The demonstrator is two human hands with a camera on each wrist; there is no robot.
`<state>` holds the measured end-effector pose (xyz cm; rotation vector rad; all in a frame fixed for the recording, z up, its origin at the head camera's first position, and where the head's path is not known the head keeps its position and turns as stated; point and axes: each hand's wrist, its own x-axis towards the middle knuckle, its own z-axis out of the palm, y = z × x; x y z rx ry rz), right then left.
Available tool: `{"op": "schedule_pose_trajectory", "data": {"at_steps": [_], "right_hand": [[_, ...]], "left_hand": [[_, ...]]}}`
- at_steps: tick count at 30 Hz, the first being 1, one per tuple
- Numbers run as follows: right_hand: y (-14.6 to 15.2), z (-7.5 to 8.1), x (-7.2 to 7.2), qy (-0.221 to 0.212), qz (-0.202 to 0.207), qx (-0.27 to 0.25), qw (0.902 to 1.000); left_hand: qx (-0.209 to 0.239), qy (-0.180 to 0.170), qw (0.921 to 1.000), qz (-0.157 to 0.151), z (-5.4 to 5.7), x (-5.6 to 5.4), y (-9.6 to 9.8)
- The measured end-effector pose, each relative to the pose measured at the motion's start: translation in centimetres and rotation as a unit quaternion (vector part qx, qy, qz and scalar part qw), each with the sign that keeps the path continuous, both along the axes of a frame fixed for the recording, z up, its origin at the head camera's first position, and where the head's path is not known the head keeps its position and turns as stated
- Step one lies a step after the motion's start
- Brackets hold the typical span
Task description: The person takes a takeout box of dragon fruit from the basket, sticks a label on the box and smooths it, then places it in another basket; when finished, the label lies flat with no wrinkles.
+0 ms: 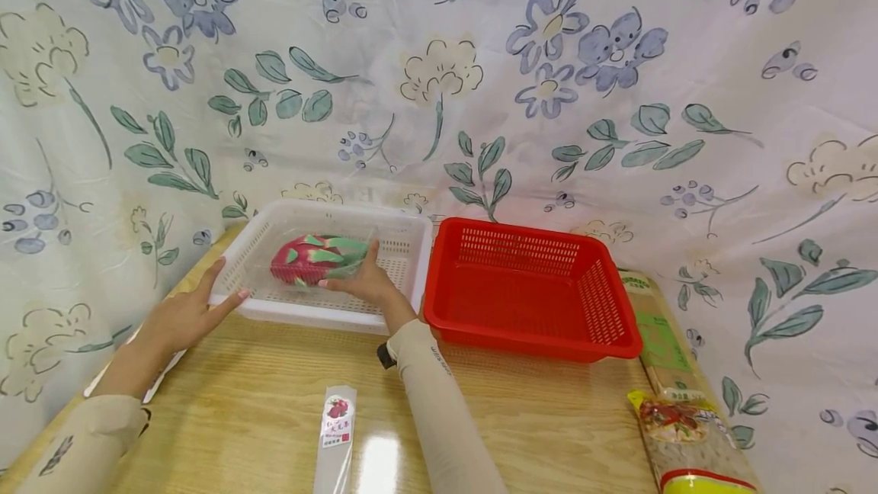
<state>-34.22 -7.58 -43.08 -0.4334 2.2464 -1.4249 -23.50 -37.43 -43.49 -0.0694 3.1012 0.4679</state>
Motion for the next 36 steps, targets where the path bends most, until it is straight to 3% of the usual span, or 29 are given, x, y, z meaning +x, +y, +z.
{"op": "schedule_pose_trajectory", "data": {"at_steps": [22, 30, 36], "right_hand": [[0.29, 0.66, 0.07, -0.047, -0.008, -0.046, 0.9978], [0.54, 0.64, 0.01, -0.037, -0.026, -0.063, 0.997], [0.37, 0.68, -0.29, -0.04, -0.042, -0.103, 0.993]], "left_hand": [[-0.015, -0.006, 0.9999, 0.002, 0.32, 0.1, 0.21], [-0.018, -0.015, 0.9997, -0.001, 0.5, -0.02, 0.33], [-0.02, -0.019, 0.9996, 0.0, 0.5, -0.03, 0.17]]}}
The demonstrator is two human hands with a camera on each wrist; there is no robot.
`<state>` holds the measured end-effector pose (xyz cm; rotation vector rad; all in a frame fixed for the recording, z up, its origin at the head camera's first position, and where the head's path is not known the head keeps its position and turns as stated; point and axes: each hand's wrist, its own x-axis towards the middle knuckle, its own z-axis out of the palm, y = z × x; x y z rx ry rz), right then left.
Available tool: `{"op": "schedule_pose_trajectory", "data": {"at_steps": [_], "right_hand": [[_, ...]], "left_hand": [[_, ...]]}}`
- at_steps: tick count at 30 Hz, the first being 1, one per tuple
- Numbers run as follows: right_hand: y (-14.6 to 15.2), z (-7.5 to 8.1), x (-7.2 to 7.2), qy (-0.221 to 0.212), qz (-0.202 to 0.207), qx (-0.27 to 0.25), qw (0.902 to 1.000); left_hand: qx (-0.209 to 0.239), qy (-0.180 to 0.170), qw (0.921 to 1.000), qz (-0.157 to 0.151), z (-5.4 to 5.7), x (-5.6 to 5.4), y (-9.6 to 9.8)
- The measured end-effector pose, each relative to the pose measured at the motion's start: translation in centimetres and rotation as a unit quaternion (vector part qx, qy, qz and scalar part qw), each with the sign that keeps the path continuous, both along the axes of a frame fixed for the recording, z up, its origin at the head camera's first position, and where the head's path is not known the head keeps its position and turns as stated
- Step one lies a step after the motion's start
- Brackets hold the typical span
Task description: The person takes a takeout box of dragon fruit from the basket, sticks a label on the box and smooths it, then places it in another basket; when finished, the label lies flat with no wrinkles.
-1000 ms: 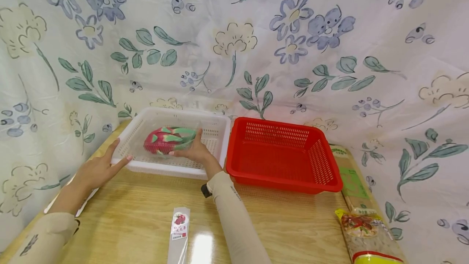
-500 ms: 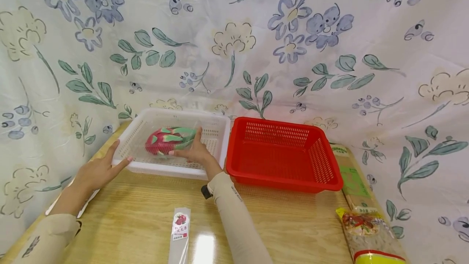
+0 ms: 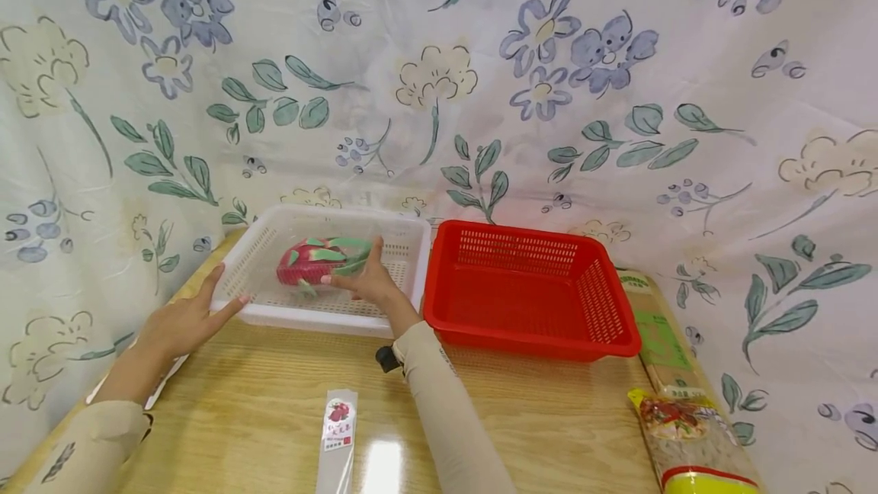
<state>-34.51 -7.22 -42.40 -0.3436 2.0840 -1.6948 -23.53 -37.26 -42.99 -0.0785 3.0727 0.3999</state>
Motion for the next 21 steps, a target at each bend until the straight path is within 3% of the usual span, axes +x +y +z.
{"op": "schedule_pose_trajectory", "data": {"at_steps": [8, 21], "right_hand": [[0.04, 0.08, -0.01, -0.008, -0.027, -0.027, 0.9993], [0.06, 0.24, 0.46, 0.014, -0.034, -0.058, 0.9976]], "left_hand": [[-0.003, -0.007, 0.9999, -0.007, -0.13, 0.23, 0.05], [-0.011, -0.039, 0.9991, -0.014, 0.59, 0.2, -0.01]]}}
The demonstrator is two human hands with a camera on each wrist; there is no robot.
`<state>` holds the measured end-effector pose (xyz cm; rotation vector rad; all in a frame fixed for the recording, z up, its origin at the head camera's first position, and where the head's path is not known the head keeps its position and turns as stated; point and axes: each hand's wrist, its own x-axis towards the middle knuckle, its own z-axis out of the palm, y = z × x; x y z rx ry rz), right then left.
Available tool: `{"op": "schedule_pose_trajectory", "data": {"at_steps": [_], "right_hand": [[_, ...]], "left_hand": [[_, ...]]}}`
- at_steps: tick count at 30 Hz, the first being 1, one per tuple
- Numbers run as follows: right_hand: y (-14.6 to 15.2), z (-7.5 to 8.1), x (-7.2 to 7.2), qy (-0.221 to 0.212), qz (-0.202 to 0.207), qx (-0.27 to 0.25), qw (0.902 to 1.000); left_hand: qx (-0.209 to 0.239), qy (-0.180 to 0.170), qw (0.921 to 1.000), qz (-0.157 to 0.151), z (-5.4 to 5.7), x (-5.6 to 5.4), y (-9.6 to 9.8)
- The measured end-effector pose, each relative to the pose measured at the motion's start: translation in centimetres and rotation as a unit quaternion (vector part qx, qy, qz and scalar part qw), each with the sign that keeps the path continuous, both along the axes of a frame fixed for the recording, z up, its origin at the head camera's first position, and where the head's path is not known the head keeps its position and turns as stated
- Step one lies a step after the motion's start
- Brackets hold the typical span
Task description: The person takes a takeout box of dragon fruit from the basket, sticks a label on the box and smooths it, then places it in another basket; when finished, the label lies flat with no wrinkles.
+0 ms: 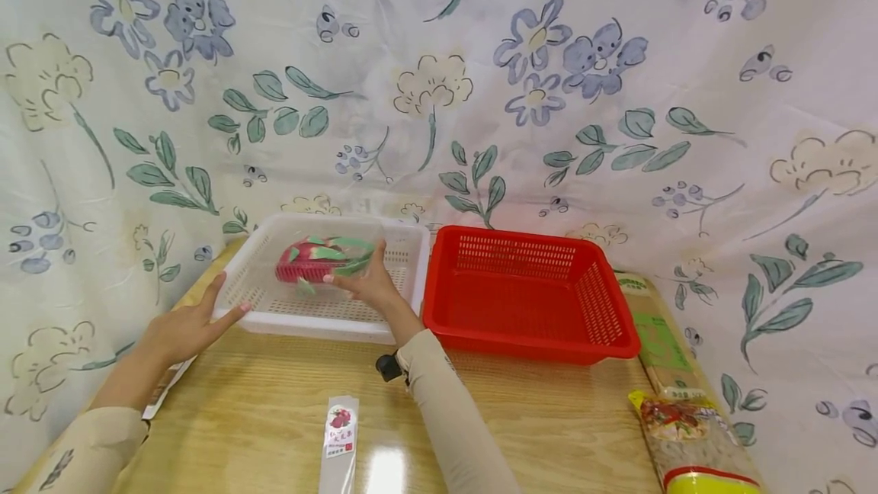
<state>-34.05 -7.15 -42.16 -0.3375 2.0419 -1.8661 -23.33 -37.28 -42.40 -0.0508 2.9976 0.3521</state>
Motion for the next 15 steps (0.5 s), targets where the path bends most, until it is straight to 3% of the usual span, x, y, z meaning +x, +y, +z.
{"op": "schedule_pose_trajectory", "data": {"at_steps": [15], "right_hand": [[0.06, -0.13, 0.1, 0.002, 0.001, -0.008, 1.0]], "left_hand": [[-0.001, 0.004, 1.0, -0.004, -0.06, -0.1, -0.04]]}}
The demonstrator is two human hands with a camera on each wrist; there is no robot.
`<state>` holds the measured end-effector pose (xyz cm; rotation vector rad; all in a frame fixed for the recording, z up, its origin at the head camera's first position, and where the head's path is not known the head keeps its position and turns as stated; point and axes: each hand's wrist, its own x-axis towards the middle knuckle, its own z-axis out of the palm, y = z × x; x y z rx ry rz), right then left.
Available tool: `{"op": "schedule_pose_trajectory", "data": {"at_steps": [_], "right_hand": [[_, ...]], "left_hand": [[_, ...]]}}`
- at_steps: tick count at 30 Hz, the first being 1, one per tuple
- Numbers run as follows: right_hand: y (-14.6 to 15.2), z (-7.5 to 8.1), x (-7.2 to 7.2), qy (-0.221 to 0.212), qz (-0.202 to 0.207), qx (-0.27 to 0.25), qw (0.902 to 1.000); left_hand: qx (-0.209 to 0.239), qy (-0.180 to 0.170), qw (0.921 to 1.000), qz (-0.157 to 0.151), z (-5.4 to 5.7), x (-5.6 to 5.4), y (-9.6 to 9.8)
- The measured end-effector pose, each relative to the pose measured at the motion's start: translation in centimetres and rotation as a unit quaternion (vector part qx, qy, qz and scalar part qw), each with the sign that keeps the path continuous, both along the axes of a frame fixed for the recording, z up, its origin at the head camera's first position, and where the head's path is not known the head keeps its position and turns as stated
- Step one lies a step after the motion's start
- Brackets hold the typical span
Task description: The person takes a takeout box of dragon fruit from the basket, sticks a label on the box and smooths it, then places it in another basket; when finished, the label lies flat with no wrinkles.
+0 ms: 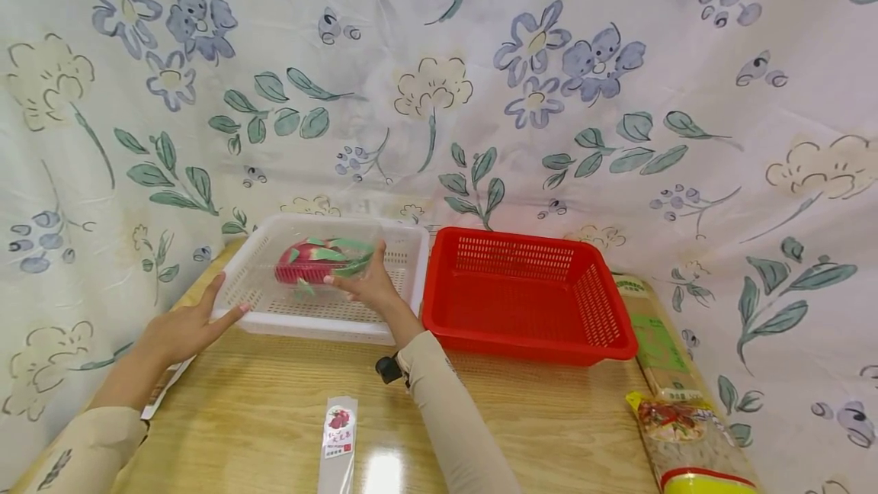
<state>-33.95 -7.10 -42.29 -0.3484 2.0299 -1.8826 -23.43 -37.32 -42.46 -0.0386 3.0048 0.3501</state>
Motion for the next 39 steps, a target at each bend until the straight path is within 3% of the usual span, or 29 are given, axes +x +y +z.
{"op": "schedule_pose_trajectory", "data": {"at_steps": [9, 16, 23, 33, 39], "right_hand": [[0.2, 0.1, 0.2, 0.003, -0.002, -0.008, 1.0], [0.4, 0.5, 0.6, -0.001, -0.01, -0.018, 0.9998], [0.7, 0.5, 0.9, -0.01, -0.013, -0.019, 0.9997], [1.7, 0.9, 1.1, 0.0, 0.005, -0.011, 0.9999], [2.4, 1.9, 1.1, 0.025, 0.012, 0.0, 0.9996]], "left_hand": [[0.029, 0.022, 0.9993, -0.003, -0.2, 0.2, -0.1], [-0.037, 0.103, 0.9939, -0.011, 0.2, 0.4, 0.4], [-0.078, 0.115, 0.9901, -0.02, 1.1, 0.0, 1.2], [0.024, 0.14, 0.9894, -0.028, 2.7, -2.0, 2.5], [0.023, 0.128, 0.9914, -0.02, 3.6, -2.8, 3.4]]}}
